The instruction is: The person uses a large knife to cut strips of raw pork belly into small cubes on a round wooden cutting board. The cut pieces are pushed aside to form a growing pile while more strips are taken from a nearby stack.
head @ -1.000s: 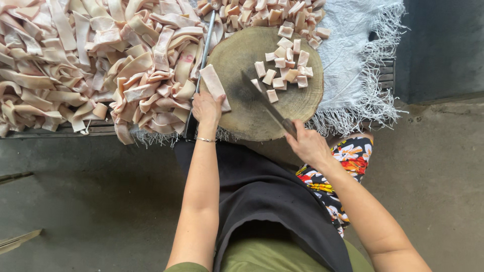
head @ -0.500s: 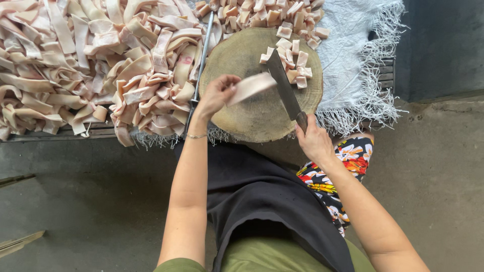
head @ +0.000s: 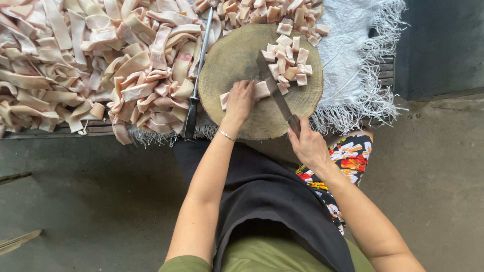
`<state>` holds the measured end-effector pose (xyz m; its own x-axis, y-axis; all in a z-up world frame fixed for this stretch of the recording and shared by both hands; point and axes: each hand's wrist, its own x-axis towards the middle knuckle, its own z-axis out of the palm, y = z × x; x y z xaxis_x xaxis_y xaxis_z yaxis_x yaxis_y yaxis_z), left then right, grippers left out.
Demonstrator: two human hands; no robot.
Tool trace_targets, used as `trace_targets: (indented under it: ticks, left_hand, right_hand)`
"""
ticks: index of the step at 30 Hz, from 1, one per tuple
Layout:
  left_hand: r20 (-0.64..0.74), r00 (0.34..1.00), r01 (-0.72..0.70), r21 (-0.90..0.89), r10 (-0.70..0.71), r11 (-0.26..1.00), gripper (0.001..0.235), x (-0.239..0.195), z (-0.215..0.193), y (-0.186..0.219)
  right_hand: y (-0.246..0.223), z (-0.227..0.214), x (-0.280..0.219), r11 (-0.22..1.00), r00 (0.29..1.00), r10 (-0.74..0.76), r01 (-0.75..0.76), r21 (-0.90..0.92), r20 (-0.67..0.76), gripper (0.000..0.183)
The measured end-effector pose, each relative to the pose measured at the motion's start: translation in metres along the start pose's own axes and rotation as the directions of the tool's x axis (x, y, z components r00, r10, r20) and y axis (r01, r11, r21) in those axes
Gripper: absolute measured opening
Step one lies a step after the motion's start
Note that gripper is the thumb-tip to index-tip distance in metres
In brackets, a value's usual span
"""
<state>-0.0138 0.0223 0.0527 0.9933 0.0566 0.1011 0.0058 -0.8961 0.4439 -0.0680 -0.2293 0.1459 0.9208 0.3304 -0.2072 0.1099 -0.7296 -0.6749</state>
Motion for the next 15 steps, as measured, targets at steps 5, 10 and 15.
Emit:
trace_targets:
  ticks: [5,10,15]
  left_hand:
    - [-0.036,0.996,0.083,0.033,-0.081,0.996,0.046,0.011,0.032,-0.004]
    - [-0.057,0.997,0.051,0.094,-0.045,0.994,0.035,0.014,0.041,-0.006]
    - [-0.01,0.999,0.046,0.025,-0.046,0.999,0.026,0.024,0.032,-0.01]
  right_hand:
    - [-0.008,0.0,-0.01,0.993,0.999,-0.011,0.015,-0.114,0.036,0.039]
    - [-0.004,0.002,-0.012,0.974,0.996,0.017,0.003,-0.226,0.084,0.044]
    - [0.0,0.007,0.009,0.984,0.984,0.072,-0.044,-0.17,0.161,0.044]
